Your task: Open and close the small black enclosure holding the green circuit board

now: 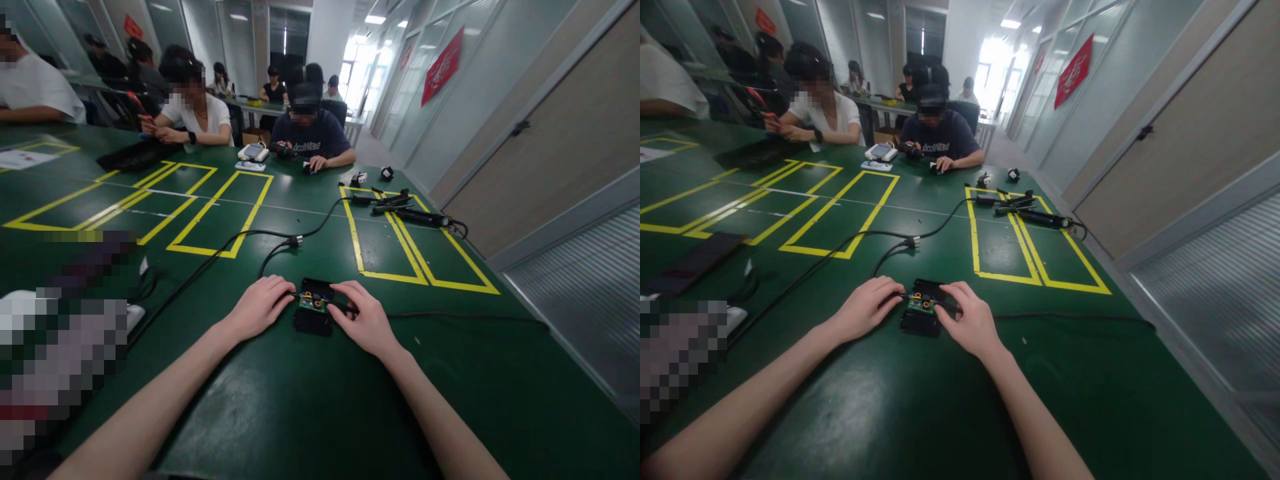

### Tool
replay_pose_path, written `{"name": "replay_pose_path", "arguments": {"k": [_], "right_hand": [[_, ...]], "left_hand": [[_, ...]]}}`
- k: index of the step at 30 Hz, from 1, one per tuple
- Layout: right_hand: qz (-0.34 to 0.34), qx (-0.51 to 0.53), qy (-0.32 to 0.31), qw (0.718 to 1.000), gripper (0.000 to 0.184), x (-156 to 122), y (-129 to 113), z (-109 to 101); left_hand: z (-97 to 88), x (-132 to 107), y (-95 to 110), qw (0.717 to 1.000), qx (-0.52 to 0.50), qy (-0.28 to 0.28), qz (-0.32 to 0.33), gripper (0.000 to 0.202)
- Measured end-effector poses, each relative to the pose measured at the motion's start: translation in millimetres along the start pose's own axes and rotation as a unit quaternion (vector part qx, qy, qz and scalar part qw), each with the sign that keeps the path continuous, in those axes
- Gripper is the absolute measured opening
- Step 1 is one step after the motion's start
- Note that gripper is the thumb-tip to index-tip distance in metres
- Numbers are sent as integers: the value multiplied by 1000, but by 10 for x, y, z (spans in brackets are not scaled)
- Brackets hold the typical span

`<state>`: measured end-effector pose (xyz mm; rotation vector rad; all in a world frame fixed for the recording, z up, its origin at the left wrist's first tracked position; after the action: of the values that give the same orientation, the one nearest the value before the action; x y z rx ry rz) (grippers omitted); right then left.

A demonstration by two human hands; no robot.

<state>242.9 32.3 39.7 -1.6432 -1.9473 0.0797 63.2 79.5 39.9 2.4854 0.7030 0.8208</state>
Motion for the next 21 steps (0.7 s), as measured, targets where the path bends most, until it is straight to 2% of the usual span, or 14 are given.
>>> {"name": "replay_pose_path", "arguments": {"k": [3,6,13,17,21], "right_hand": [[19,-10,7,1000,23,8,157,-121],[17,-23,2,1000,37,-4,235,-181],[-35,-26,-18,999,48,-94,79,-109],[-23,-26,-8,999,48,-93,94,-97],[-5,-26,11,1000,48,-72,151,-134]], "left_hand": [[-24,-5,-15,1000,16,3,-8,27],[-20,-22,7,1000,14,-11,-11,31],[79,-92,55,995,-44,-82,-36,45],[40,-81,55,996,-60,-57,-40,42],[-32,-72,49,994,-95,-28,-50,25]]}}
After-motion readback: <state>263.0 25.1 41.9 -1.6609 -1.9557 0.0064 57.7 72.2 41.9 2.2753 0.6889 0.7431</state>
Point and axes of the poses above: each hand's wrist, its own x-axis towards the middle knuckle, its own z-axis out of the palm, y = z × x, the point moved 10 cm from there along x, towards the middle knuckle, and after that the axes turned 15 degrees about -x, right-handed, at the moved point
